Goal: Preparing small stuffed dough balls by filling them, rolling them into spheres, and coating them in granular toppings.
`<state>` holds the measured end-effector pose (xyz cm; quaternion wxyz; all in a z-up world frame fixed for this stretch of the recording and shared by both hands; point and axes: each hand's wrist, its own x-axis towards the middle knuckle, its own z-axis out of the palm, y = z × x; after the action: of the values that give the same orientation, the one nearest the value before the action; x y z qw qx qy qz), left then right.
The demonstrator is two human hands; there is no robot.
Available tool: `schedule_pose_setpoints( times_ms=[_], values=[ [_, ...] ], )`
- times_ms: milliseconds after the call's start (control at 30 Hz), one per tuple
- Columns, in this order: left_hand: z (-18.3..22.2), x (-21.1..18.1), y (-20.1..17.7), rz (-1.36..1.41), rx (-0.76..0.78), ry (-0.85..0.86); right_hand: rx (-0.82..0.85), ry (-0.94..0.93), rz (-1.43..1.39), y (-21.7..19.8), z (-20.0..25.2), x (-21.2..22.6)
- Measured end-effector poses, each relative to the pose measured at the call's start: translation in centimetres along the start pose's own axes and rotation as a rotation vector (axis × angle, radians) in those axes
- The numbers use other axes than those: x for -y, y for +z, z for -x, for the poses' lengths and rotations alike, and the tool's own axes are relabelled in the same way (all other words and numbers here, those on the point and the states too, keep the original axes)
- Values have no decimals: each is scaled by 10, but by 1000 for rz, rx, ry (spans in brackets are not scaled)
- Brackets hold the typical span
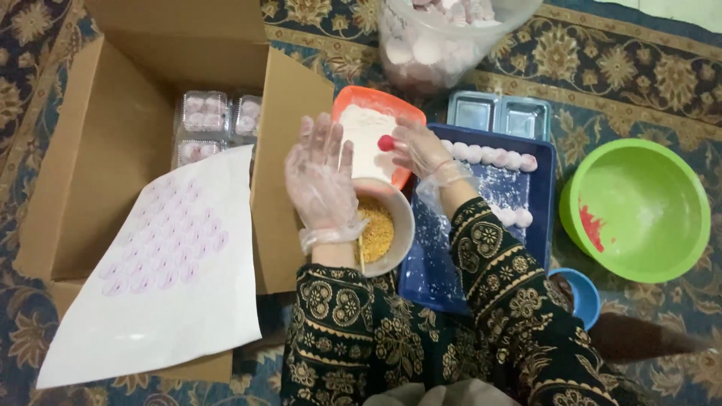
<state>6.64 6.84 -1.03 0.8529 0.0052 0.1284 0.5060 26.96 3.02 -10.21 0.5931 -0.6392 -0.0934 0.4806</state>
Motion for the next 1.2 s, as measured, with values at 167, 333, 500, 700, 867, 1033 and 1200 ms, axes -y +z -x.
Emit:
schedule_pose_setpoints(
  times_ms=[167,333,500,700,867,1033,1200],
  values=[
    [2,-4,10,-30,-77,68,-31,-225,686,-3,-60,-15],
    [3,-6,8,43,-85,101,16,-126,1358,42,-22,-6],
    [1,-4,8,4,-94,146,386,-547,1410,81,-6,13],
    [4,-5,12,47,-91,153,547,-480,1592,64,-20,9],
    [7,-2,21,-58,-117,162,635,-417,1586,41,-8,19],
    [6,-1,17,7,-96,153,765,-477,1736,23,12,38],
    [8,-1,19,-86,-103,150,516,-450,1969,-6,-9,10]
  ],
)
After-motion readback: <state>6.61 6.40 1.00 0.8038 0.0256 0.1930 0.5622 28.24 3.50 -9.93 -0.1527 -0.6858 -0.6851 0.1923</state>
